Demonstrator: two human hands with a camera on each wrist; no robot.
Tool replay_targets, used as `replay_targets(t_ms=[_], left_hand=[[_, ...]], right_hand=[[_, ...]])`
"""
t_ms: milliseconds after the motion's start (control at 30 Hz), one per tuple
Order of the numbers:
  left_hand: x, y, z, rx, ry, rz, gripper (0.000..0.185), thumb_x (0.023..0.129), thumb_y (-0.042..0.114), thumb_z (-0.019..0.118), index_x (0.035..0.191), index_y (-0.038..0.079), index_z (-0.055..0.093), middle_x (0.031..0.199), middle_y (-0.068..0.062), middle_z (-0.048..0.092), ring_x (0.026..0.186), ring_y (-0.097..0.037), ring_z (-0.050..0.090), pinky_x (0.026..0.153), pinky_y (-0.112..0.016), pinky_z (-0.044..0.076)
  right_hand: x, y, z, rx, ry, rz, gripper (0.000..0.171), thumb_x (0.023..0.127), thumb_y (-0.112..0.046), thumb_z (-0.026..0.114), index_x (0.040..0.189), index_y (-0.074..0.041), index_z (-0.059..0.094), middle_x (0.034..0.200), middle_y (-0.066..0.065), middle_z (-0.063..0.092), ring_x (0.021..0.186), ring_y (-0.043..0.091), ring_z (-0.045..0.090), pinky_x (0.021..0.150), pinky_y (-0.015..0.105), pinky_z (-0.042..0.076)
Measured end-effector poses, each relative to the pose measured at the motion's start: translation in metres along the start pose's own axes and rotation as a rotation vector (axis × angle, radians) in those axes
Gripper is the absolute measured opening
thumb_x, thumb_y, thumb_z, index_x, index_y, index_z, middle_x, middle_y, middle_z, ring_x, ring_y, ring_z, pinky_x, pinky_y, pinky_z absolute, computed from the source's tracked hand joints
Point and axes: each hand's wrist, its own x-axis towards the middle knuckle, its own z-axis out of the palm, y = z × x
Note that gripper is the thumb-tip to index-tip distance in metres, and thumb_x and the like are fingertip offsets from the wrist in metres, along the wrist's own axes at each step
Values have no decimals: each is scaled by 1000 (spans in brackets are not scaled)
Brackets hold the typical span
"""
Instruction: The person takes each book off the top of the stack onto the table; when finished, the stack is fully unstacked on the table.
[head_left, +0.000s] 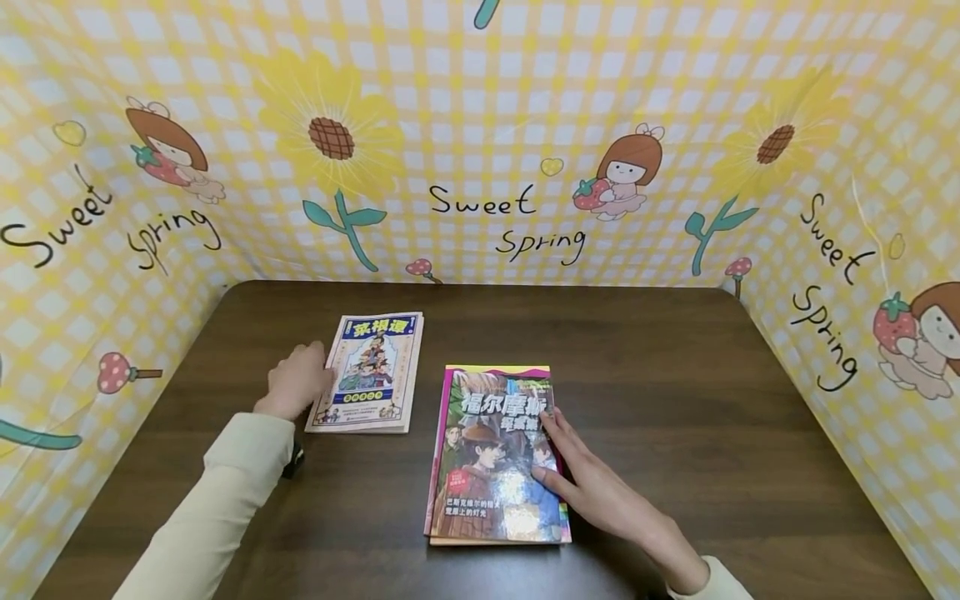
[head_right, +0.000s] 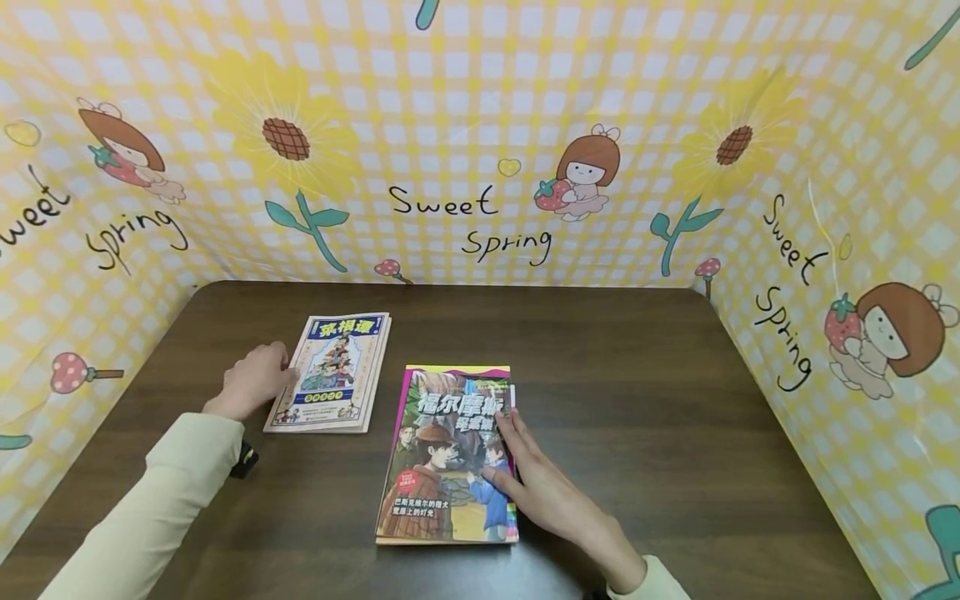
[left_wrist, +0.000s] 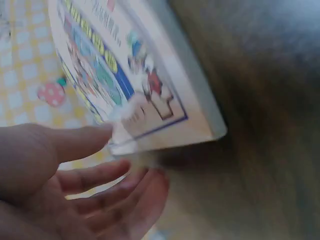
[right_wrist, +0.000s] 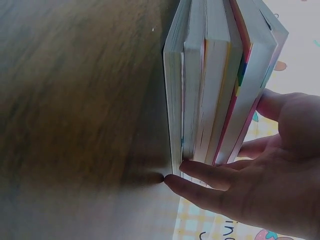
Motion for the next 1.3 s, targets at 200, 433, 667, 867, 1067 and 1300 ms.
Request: replay_targets(t_ms=[200,433,667,867,1067,1300], left_hand=[[-38,51,2,-97,167,184,18,95,17,57,99,-1,60,94,-19,61,71,-31,58,56,-47,47],[-88,101,24,-226,90,314,28,93,18,63,112,-1,62,99,-11,65,83,-23,61,73,-40,53],[-112,119,48,-386,6,284,48,92,20,66,133,-1,52,116,-14,59,84,-14,59,70,-32,50],[-114,123,57,-412,-34,259,63,89,26,70,141,1,45,129,-13,53,94,-19,60,76,-37,52],[-114,126,60,-359,-105,264,70,88,30,71,145,3,40,141,-15,42,121,-34,52,98,-53,44],[-114,127,68,-377,-132,246,75,88,31,71,147,3,36,144,-17,37,122,-34,51,98,-51,44]], right_hand=[[-1,0,-2,11,0,2,77,96,-47,54,156,-23,13,161,10,4,144,32,17,111,54,25],[0,1,-4,17,-10,12,77,96,-48,53,156,-25,11,161,10,4,144,32,17,111,54,25],[1,0,-4,18,-9,11,78,95,-48,54,156,-24,12,161,10,4,144,31,16,111,55,25],[2,0,-4,24,-15,17,78,95,-47,54,156,-24,12,161,11,4,144,32,16,111,56,25],[1,0,-3,22,-10,6,77,95,-49,54,156,-24,13,161,11,5,144,31,16,111,56,25],[1,2,-4,17,64,-79,71,96,-36,58,154,-17,23,157,19,18,139,36,28,108,55,30]])
